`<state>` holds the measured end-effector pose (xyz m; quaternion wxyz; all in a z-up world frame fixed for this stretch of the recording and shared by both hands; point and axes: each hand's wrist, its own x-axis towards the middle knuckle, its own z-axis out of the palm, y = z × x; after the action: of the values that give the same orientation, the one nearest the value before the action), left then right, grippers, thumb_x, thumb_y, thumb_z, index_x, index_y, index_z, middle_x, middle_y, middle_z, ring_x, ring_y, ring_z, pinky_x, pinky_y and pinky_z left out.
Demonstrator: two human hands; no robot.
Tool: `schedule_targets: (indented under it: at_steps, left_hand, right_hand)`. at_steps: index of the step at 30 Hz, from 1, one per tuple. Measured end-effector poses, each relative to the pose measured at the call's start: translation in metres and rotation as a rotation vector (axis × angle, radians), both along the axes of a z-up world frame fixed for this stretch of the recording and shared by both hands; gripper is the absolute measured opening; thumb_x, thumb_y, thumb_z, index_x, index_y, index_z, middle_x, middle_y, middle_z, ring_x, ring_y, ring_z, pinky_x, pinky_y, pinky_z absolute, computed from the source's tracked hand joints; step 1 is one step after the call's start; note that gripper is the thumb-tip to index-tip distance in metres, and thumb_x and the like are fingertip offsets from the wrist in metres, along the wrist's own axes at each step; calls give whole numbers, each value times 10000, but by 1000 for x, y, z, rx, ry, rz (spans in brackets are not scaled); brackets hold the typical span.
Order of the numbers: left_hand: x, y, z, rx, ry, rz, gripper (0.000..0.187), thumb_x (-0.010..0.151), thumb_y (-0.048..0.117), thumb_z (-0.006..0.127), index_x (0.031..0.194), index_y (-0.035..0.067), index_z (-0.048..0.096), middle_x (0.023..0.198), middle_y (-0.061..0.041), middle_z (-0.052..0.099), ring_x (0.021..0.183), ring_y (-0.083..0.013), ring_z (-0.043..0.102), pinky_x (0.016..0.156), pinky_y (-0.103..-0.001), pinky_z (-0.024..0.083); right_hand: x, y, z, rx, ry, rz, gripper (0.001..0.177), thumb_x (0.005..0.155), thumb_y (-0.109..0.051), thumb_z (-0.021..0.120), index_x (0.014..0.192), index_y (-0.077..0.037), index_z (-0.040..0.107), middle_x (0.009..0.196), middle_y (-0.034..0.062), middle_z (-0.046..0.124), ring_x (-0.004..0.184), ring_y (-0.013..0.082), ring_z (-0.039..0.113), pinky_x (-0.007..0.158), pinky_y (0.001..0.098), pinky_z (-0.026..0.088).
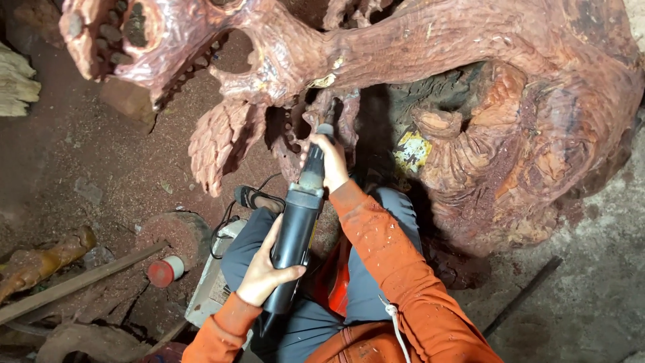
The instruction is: Using a power die grinder to carve and refine details on a large wooden sculpture
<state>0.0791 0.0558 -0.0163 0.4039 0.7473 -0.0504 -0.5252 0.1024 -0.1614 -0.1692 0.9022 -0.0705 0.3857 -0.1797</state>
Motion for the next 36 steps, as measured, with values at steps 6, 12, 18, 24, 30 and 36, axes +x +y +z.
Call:
schedule_targets:
  at_steps: [6, 12, 18, 24, 30, 36]
  left_hand:
    - [-13, -17, 24, -19, 68, 62, 1167, 637, 116, 837, 1637, 246, 249, 1364, -56, 620, 975, -202, 678, 857, -351, 588]
    - [-6, -8, 7, -2, 25, -43, 1164, 634, 181, 846, 1627, 280, 246, 1346, -68, 636, 1042, -200, 674, 950, -334, 565]
    - [19, -17, 15, 140, -105, -73, 1209, 522, 228, 990, 1576, 421, 430, 1205, -165, 710, 975, -308, 719, 809, -402, 583]
    - [11, -20, 10, 143, -52, -23, 1200, 508, 209, 985, 1564, 416, 453, 1152, -159, 721, 965, -266, 705, 778, -358, 573]
    - [2, -29, 21, 177, -18, -1, 1199, 499, 200, 990, 1558, 412, 470, 1136, -165, 730, 937, -271, 707, 769, -367, 582]
    - [-9, -35, 27, 152, -31, 39, 1196, 512, 174, 977, 1571, 363, 454, 1106, -188, 716, 907, -289, 711, 724, -350, 607]
  right_hand:
    - [-4, -2, -14, 82, 20, 78, 168, 868, -153, 722, 802, -58, 601, 676, 93, 639, 500, 209, 612, 441, 366, 558]
    - [-12, -9, -5, -13, -8, 39, 157, 846, -109, 748, 906, -35, 623, 691, 98, 651, 508, 211, 622, 434, 348, 557]
    - [-1, -14, -12, 138, 96, 125, 275, 769, -227, 844, 870, -25, 687, 753, 135, 701, 644, 257, 739, 629, 434, 671]
    - [3, -12, -28, 140, 124, 168, 272, 748, -231, 839, 880, -42, 693, 745, 96, 669, 644, 231, 718, 629, 415, 662]
    - [1, -12, -30, 97, 128, 183, 243, 739, -208, 827, 850, -48, 681, 727, 102, 667, 632, 238, 715, 602, 405, 650]
    - [8, -11, -51, 78, 115, 210, 251, 737, -195, 821, 843, -27, 668, 718, 132, 670, 615, 258, 711, 578, 432, 643]
